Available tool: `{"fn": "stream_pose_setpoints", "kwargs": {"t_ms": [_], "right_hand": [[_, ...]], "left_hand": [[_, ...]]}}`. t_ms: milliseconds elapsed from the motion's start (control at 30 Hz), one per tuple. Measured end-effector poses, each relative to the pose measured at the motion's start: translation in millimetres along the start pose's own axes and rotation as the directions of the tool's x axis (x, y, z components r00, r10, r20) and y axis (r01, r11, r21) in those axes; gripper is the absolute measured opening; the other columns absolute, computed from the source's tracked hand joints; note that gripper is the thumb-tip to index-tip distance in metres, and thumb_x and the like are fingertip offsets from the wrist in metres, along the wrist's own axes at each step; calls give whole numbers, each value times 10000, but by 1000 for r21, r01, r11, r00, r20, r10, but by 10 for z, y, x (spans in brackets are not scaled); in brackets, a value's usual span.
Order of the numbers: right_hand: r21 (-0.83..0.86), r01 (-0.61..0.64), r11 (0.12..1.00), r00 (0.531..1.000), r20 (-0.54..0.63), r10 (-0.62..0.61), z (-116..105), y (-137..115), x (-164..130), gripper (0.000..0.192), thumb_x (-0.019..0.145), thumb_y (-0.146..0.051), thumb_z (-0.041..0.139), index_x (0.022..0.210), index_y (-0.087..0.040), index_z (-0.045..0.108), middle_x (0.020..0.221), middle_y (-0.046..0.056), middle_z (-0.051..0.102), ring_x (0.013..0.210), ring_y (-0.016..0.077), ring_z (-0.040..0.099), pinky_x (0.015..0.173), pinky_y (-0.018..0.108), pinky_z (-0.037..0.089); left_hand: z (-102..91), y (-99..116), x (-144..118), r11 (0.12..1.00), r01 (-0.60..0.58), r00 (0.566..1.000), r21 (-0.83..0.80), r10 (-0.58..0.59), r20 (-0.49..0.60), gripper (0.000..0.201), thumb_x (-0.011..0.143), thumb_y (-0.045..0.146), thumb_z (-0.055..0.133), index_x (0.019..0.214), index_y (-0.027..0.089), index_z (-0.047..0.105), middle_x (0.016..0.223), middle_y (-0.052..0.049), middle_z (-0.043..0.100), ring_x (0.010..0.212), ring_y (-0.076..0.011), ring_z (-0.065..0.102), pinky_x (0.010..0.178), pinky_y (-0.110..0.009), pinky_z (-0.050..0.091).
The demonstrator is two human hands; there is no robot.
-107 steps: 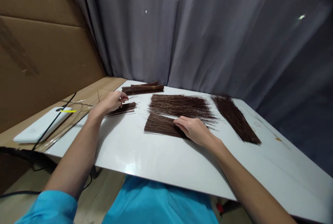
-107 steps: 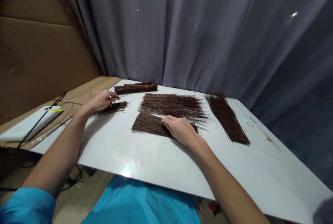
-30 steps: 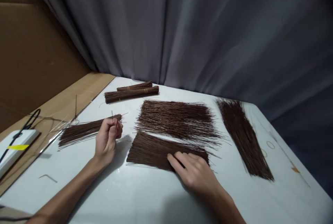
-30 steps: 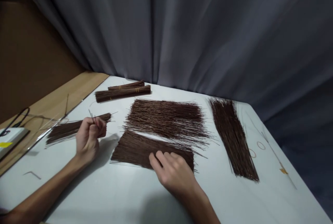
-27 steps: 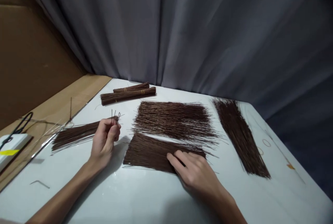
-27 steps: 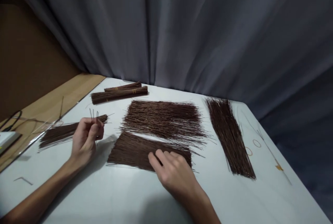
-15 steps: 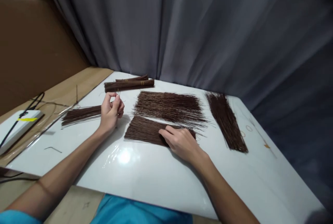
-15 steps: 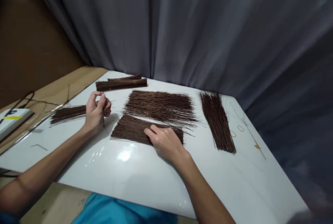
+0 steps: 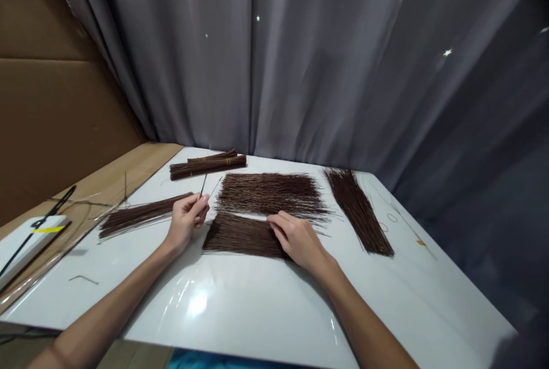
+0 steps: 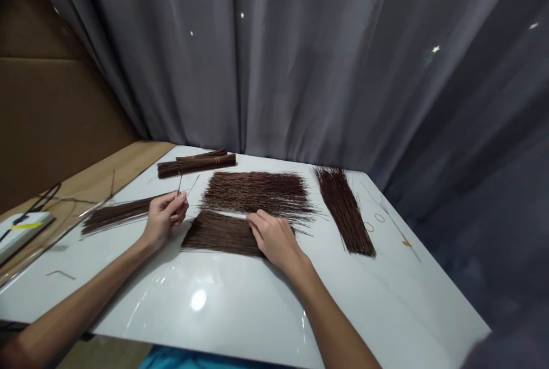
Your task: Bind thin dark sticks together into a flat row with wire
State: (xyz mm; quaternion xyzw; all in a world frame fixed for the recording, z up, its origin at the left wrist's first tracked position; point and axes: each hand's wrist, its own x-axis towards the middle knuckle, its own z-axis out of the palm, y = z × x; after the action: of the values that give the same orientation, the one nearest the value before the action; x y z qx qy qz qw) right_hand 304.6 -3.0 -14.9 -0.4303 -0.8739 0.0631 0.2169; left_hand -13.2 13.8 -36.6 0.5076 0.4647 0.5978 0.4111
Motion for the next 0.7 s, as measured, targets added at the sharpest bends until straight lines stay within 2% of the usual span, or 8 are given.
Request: {"fn": "stream_pose_setpoints", "kwargs": {"t_ms": [67, 133, 300, 367, 500, 567, 633, 700], "right_hand": [[154, -66, 986, 996, -56, 76, -10, -31, 11, 247, 1117, -219, 484, 1223, -215, 708, 1131, 72, 749, 1000, 201, 712, 878, 310, 502], [327, -120, 937, 988, -54, 146, -21, -77, 24, 249, 1110, -245, 499, 1220, -219, 721, 1123, 63, 763, 996, 205, 710, 901, 329, 507], [655, -226, 721, 971, 90, 222, -15, -198, 54, 240, 1072, -334, 573, 1205, -216, 734, 886, 13, 703, 742, 152, 612, 690, 272, 463], [747, -249, 617, 964, 134, 227, 4, -236, 63, 235, 1057, -362, 599, 1169, -202, 729, 844, 5, 669, 670, 127, 561, 625, 250, 437], [855, -311, 415, 948, 245, 205, 60, -280, 72, 266, 1036, -424, 628, 1157, -195, 689, 791, -18, 631, 511, 79, 446, 475, 213, 350], [878, -324, 353, 943, 268, 199, 95, -284, 74, 287, 1024, -445, 644, 1162, -194, 673, 783, -25, 624, 480, 71, 433, 443, 205, 338], [888, -323, 327, 942, 268, 201, 130, -278, 76, 295, 1019, -454, 651, 1156, -193, 665, 779, -31, 620, 468, 67, 437, 431, 201, 344], [893, -317, 319, 943, 261, 207, 160, -268, 79, 288, 1020, -451, 650, 1147, -193, 658, 775, -36, 616, 456, 62, 438, 421, 197, 347]], "left_hand": [[-10, 1, -7, 1000, 9, 999, -19, -9, 33, 607, 915, 514, 749, 555, 187, 385, 569, 9, 344, 517, -104, 293, 468, -235, 221], [-17, 10, -19, 998, 44, 996, -35, -42, 75, 659, 943, 509, 724, 503, 175, 364, 559, -13, 385, 514, -102, 300, 473, -245, 210], [22, 59, -68, 984, 173, 966, 45, -178, 185, 550, 980, 542, 669, 593, 157, 603, 600, -49, 539, 472, -84, 295, 444, -241, 172], [75, 97, -87, 978, 206, 957, 38, -209, 199, 486, 974, 554, 680, 687, 167, 614, 600, -21, 513, 462, -79, 285, 421, -224, 166], [196, 175, -86, 951, 289, 933, -114, -253, 255, 512, 961, 617, 691, 764, 205, 460, 616, 63, 335, 455, -62, 224, 396, -183, 155], [230, 200, -75, 936, 322, 915, -145, -268, 300, 529, 964, 639, 677, 770, 208, 440, 624, 68, 325, 454, -58, 208, 398, -183, 149], [240, 216, -83, 951, 275, 932, -144, -228, 281, 538, 980, 608, 667, 717, 202, 432, 585, 51, 363, 455, -69, 242, 413, -203, 178], [233, 228, -123, 976, 163, 968, -147, -129, 213, 546, 996, 527, 663, 633, 194, 428, 521, 19, 409, 463, -88, 285, 445, -238, 218]]}}
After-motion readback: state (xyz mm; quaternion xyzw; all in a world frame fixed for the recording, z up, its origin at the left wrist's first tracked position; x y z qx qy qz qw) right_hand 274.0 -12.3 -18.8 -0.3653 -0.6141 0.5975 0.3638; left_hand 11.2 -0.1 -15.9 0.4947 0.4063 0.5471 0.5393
